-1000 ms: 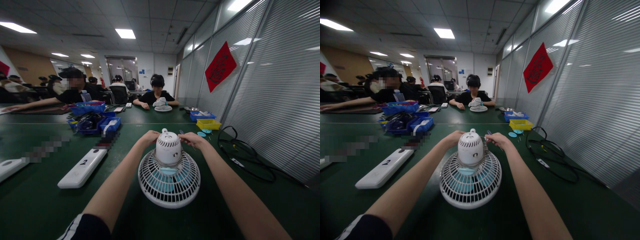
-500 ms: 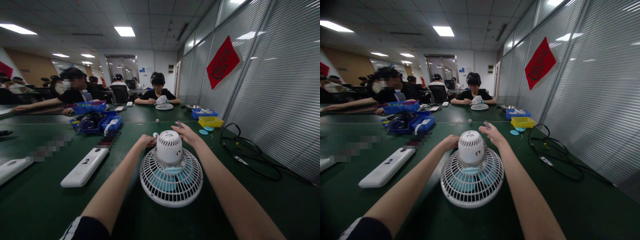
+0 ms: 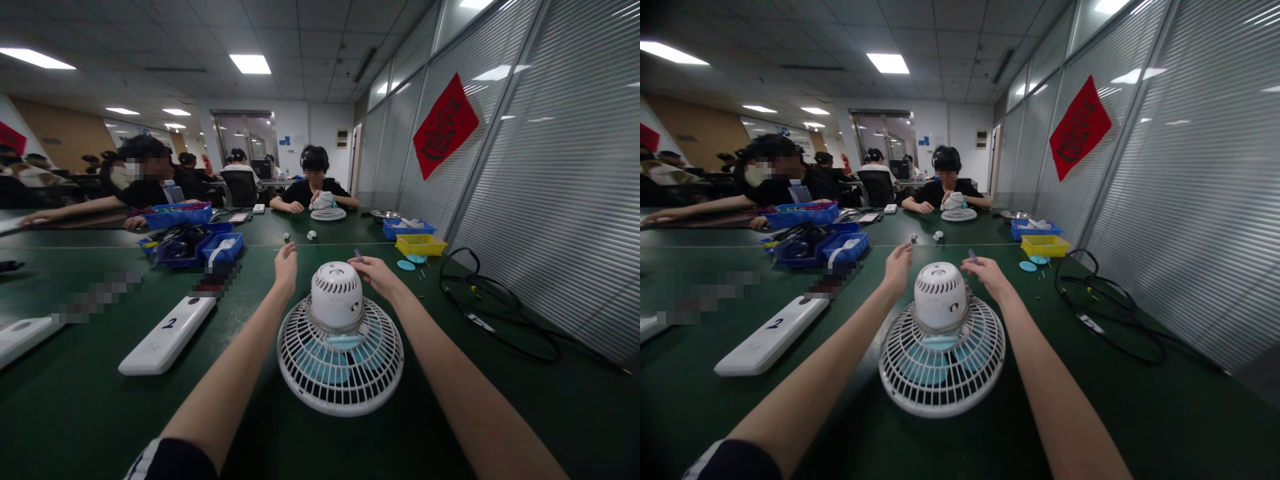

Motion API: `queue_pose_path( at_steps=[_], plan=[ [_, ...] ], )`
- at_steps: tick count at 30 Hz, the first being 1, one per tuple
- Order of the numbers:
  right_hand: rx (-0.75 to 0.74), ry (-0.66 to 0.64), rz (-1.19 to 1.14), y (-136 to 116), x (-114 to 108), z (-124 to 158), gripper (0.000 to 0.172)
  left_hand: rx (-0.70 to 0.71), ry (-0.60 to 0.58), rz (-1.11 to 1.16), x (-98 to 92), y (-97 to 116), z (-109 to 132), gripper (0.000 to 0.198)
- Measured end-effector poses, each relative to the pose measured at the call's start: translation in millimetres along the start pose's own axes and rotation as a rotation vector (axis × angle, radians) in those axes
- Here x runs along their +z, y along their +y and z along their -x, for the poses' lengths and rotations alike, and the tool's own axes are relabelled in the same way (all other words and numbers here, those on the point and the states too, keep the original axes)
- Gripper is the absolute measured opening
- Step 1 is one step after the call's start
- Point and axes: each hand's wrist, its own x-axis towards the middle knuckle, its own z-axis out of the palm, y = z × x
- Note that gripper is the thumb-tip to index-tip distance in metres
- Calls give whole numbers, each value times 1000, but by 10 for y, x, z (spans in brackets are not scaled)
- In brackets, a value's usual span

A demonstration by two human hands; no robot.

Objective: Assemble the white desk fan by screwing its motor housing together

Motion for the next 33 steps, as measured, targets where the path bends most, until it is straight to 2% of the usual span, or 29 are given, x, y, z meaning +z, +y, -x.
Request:
queue_pose_path(
  at_steps=[2, 7, 12, 15, 19, 21, 24, 28, 33],
  plan=[
    [0, 44, -12, -46, 7, 7, 17, 4, -13, 11, -2, 4, 87, 38],
    [-21, 115, -27, -251, 29, 54, 16, 54, 0, 67, -3, 125, 389, 25],
    [-95, 133, -84, -472, 42, 152, 15, 194, 60, 116, -155, 296, 896, 19],
    [-146, 134, -88, -559, 43, 193, 16, 517, 18, -1, -310, 309, 1256, 18],
    [-182, 138, -80, -621, 34, 217, 15, 1125, -200, -290, -475, 235, 1551, 15],
    [-189, 126, -86, -641, 32, 228, 15, 1360, -258, -426, -504, 190, 1587, 14],
    [-197, 102, -94, -674, 40, 261, 16, 1544, -284, -563, -490, 140, 1566, 18],
    [-202, 71, -85, -725, 65, 321, 16, 1612, -271, -671, -449, 131, 1507, 18],
    [-240, 0, -68, -772, 68, 361, 14, 1584, -283, -748, -461, 139, 1425, 22]
  ],
)
